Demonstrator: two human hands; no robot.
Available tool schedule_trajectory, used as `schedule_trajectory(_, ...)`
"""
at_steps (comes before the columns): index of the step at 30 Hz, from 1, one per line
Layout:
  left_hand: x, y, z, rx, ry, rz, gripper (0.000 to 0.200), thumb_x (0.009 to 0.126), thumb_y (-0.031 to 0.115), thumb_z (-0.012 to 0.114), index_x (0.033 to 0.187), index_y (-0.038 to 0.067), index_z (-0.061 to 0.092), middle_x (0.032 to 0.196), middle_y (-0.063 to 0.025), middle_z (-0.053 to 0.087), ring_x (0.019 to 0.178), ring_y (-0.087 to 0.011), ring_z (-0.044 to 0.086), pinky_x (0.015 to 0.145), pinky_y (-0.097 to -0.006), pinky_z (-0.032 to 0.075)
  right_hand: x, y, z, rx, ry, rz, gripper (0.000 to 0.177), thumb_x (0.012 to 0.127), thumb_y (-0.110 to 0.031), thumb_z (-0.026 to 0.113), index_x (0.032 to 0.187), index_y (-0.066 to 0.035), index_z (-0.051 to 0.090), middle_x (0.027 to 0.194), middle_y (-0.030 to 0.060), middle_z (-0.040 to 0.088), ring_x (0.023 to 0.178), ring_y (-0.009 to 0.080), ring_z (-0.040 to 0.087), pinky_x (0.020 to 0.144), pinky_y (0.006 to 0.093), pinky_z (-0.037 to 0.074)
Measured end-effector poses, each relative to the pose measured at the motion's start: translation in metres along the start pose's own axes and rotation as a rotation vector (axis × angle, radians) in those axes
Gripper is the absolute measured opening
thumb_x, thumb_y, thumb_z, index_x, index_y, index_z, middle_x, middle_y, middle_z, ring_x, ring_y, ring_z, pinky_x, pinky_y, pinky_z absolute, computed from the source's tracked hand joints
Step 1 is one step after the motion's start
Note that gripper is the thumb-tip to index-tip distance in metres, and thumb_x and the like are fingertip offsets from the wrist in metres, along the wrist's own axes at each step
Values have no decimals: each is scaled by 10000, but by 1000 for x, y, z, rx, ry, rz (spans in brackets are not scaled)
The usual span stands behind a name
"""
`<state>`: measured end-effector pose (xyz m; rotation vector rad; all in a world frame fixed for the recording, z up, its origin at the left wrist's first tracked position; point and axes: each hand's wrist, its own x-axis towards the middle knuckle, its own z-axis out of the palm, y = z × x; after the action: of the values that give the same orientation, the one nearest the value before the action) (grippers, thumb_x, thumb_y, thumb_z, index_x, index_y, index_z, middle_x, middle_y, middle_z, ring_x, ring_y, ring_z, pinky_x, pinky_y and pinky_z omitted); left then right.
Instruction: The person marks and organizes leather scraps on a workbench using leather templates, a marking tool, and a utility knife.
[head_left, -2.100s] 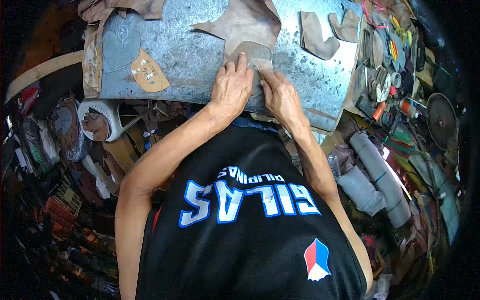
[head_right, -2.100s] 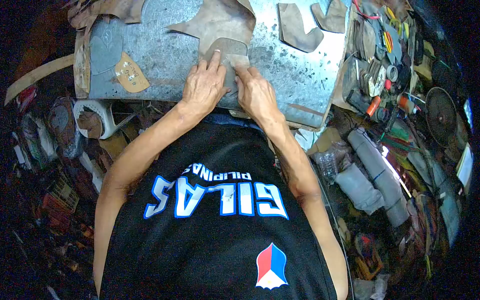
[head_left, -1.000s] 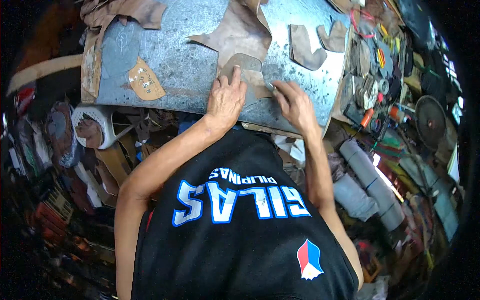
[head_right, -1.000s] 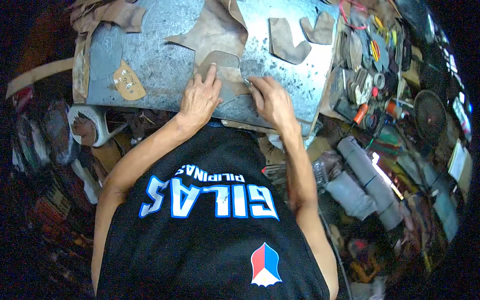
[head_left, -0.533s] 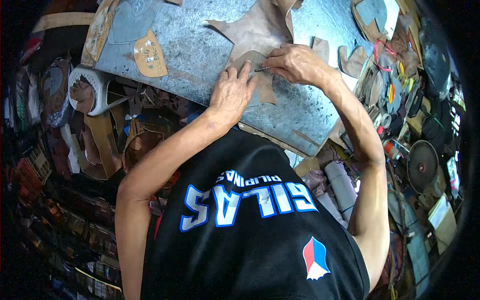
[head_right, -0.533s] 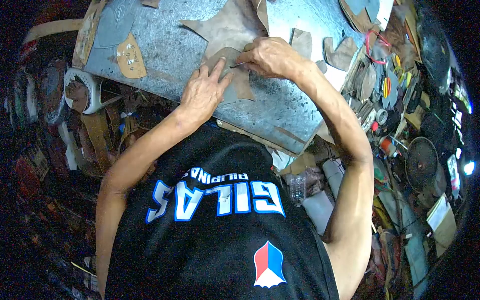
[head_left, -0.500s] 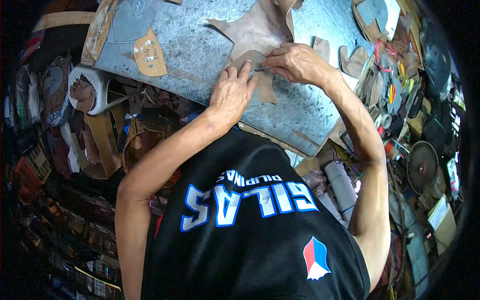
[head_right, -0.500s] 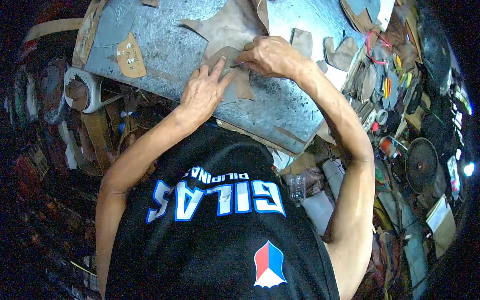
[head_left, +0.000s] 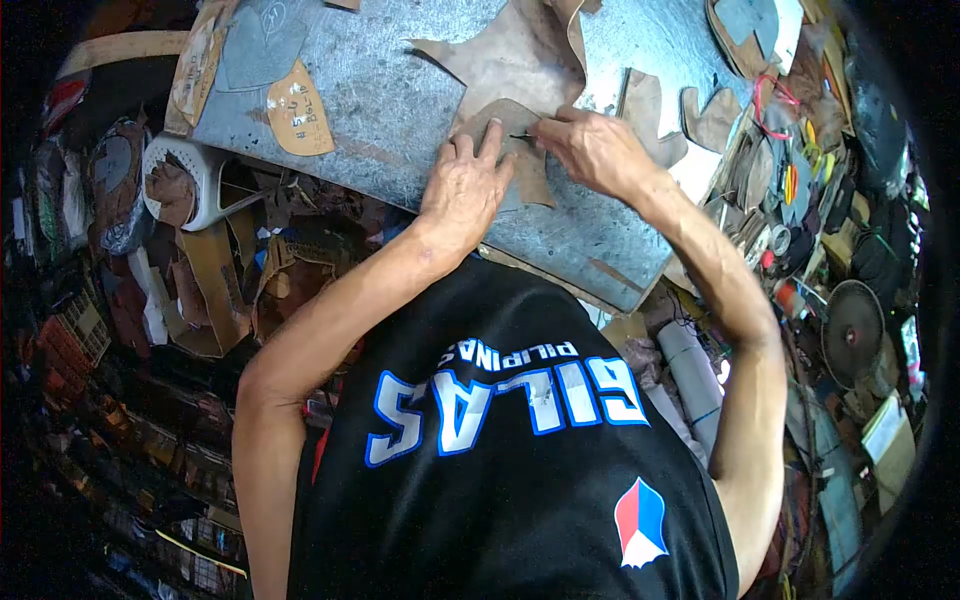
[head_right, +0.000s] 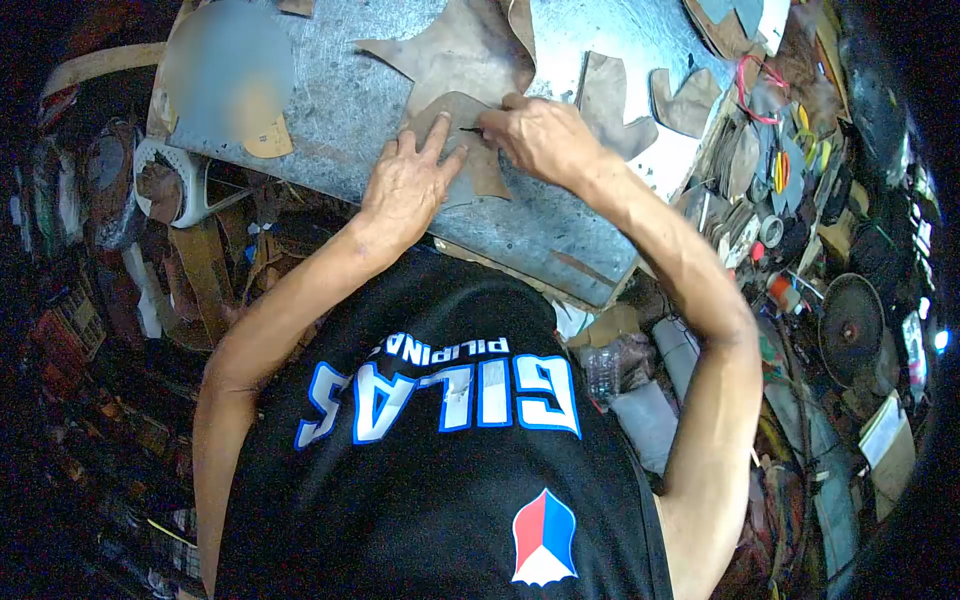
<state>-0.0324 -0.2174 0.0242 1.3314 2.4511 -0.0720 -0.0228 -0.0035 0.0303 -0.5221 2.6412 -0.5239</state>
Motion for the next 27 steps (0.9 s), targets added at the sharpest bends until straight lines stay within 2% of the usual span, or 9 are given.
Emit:
schedule_trajectory(3, 1, 0, -2, 8, -4, -2, 472, 820, 120, 584, 1291, 154, 593, 1455, -177, 408, 1021, -305, 568, 883, -372, 503, -13, -14, 16, 127, 186, 178, 170, 901, -198, 589, 1016, -105, 672, 846, 156, 648, 754, 362, 655, 660, 443, 534)
schedule_trajectory(10, 1, -1, -1, 35, 14, 27, 484, 816, 151, 608, 1300, 151, 582, 1456, -183, 399, 1063, -333, 563, 904, -378, 496, -54, -17, 11, 165, 109, 415, 196, 910, -216, 587, 1054, -122, 682, 859, 161, 651, 797, 375, 643, 707, 461, 516)
schedule_trajectory(12, 1, -1, 2, 37, 14, 25, 518, 791, 180, 657, 1301, 148, 579, 1447, -183, 405, 1068, -347, 561, 912, -385, 495, -66, -20, 6, 159, 37, 471, 245, 903, -231, 603, 1094, -98, 678, 937, 175, 677, 849, 376, 657, 752, 449, 527)
schedule_trajectory(15, 4, -3, 4, -8, 3, 30, 566, 760, 217, 710, 1305, 144, 575, 1436, -184, 414, 1064, -350, 566, 901, -391, 504, -80, -39, 24, 459, 232, 598, 414, 908, -313, 631, 1195, -15, 634, 1093, 257, 658, 961, 366, 673, 845, 419, 533)
schedule_trajectory(16, 4, -3, 5, 0, 10, 50, 566, 760, 217, 710, 1305, 144, 575, 1436, -184, 414, 1064, -350, 566, 901, -391, 504, -78, -53, 34, 534, 322, 647, 455, 885, -367, 665, 1158, -4, 643, 1018, 272, 672, 914, 378, 680, 798, 439, 534)
schedule_trajectory(18, 5, -6, 5, 18, -10, 64, 606, 746, 262, 748, 1313, 150, 564, 1431, -183, 416, 1057, -351, 576, 887, -394, 514, -68, -70, 42, 610, 182, 894, 498, 845, -423, 703, 1088, 8, 650, 909, 251, 688, 857, 368, 687, 738, 444, 526)
schedule_trajectory(19, 7, -8, 4, 31, -2, 93, 606, 746, 262, 748, 1313, 150, 564, 1431, -183, 416, 1057, -351, 576, 887, -394, 514, -64, -73, 51, 661, 186, 972, 451, 827, -389, 715, 1017, 14, 648, 810, 232, 682, 784, 354, 683, 699, 436, 511)
schedule_trajectory(24, 8, -16, 4, 2, 0, 142, 704, 743, 373, 773, 1312, 38, 529, 1415, -191, 416, 1038, -344, 591, 879, -389, 517, -67, -85, 78, 850, 399, 1085, 315, 819, -274, 654, 962, 6, 649, 775, 235, 671, 716, 356, 662, 681, 430, 505)
schedule_trajectory(27, 8, -20, 4, 35, 30, 211, 722, 747, 393, 768, 1287, -21, 529, 1394, -203, 429, 1032, -337, 593, 881, -386, 515, -98, -92, 80, 526, 549, 1100, 282, 805, -252, 633, 852, 26, 616, 756, 252, 643, 687, 368, 641, 648, 445, 490)
